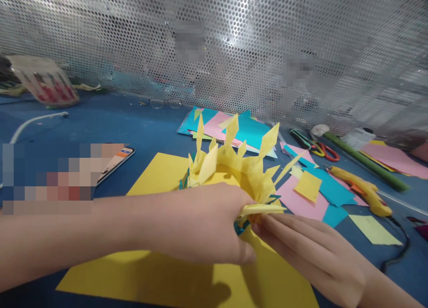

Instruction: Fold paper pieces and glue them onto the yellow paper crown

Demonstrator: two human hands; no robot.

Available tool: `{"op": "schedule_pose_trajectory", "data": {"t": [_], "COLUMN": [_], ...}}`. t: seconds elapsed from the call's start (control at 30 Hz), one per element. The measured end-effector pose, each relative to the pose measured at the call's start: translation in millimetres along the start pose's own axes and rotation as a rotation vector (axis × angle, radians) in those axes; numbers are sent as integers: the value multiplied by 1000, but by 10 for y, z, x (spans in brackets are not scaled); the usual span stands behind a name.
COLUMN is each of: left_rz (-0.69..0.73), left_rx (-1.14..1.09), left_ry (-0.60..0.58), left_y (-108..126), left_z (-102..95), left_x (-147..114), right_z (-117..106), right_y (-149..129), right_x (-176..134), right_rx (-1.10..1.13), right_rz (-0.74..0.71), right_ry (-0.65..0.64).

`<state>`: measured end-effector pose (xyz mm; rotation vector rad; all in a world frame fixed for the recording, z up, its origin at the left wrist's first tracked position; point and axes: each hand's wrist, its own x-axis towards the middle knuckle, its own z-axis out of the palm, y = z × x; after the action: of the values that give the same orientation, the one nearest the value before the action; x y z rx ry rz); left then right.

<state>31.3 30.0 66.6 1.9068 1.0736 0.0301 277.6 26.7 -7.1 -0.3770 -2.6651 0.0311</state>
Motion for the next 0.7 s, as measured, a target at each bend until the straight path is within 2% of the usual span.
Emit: {"op": "schedule_pose_trajectory", "data": {"t": [0.7], "left_rz": [-12], "left_rx": [28], "left_ry": [4], "left_y": [-33], "left_z": [1], "left_x": [13], "right_z": [0], "right_y": [-3], "right_x": [22], "right_rx": [-27], "right_rz": [-2], "right_ry": [27]}}
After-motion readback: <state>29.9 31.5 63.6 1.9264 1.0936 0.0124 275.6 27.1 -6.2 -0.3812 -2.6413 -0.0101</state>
